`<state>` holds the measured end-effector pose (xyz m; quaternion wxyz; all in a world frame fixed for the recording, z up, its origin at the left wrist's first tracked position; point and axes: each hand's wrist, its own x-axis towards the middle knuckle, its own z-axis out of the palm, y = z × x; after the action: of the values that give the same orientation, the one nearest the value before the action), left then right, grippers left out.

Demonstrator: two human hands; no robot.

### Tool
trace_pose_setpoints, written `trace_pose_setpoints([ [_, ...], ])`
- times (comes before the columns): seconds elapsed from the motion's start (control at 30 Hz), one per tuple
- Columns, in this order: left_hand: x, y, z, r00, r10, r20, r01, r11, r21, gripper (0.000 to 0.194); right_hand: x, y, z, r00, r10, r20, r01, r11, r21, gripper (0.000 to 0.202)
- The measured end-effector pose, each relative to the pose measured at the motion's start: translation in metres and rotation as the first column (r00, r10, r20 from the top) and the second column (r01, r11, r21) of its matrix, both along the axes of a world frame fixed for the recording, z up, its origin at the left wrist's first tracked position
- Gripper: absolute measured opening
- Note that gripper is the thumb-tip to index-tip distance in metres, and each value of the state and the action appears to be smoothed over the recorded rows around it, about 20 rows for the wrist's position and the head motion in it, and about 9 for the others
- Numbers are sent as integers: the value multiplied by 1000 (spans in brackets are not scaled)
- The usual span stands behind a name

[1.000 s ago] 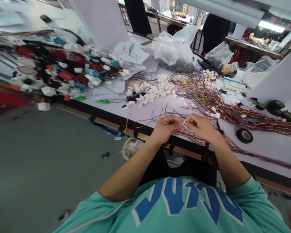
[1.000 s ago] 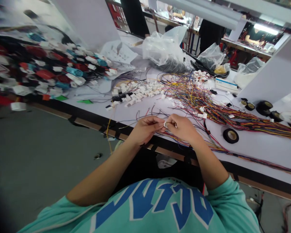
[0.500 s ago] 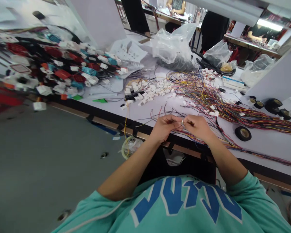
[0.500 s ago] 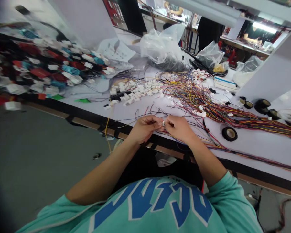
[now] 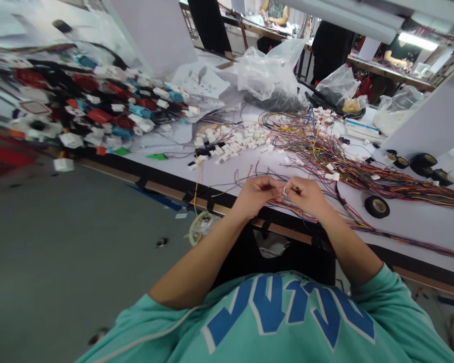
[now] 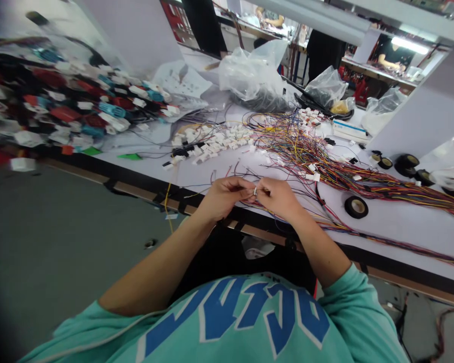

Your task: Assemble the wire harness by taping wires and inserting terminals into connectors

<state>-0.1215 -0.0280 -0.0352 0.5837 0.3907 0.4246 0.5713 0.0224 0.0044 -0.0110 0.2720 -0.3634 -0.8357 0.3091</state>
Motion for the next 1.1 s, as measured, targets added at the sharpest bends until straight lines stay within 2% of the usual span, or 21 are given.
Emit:
trace_pose_setpoints([
  [0.13,-3,3,2,998,-4,-55,2,1000,-29,28,3,5,-1,1000,-6,-16,5,996,-84,11],
  [0.2,-5,6,6,998,3,-64,-5,1000,-27,29,7,9,3,999,35,-37,-39,991,-131,14],
  [0.3,-7,13,16,996,38,-86,-34,999,39,28,13,11,11,993,104,-58,-110,987,-121,17],
  [0.37,-7,16,24,992,53,-113,-43,995,89,25,16,9,17,990,139,-30,-142,985,-102,22],
  [0.47,-5,19,34,987,64,-148,-43,989,140,20,25,7,25,984,167,55,-161,982,-97,19],
  [0.57,-4,21,37,987,76,-144,-56,989,136,15,46,7,30,975,178,134,-159,977,-143,23],
  [0.67,-2,21,34,993,86,-75,-81,994,74,14,79,4,26,952,178,251,-114,961,-251,23],
  [0.73,-1,21,32,995,102,-10,-102,994,45,16,100,-1,22,930,136,341,-35,957,-288,23],
  [0.83,2,19,31,993,116,24,-117,992,43,17,116,-9,16,892,-1,452,98,977,-191,21],
  [0.9,6,16,34,993,113,-18,-111,991,70,16,111,-16,18,902,-81,425,121,990,-67,15],
  [0.97,11,11,40,990,99,-98,-87,989,118,14,94,-22,24,953,-93,290,92,996,16,16],
  [1.03,16,6,47,979,82,-186,-49,983,178,11,73,-26,32,991,-60,118,56,998,36,22],
  [1.1,19,1,52,964,80,-255,-18,971,240,9,55,-28,40,999,-20,34,20,1000,7,20],
])
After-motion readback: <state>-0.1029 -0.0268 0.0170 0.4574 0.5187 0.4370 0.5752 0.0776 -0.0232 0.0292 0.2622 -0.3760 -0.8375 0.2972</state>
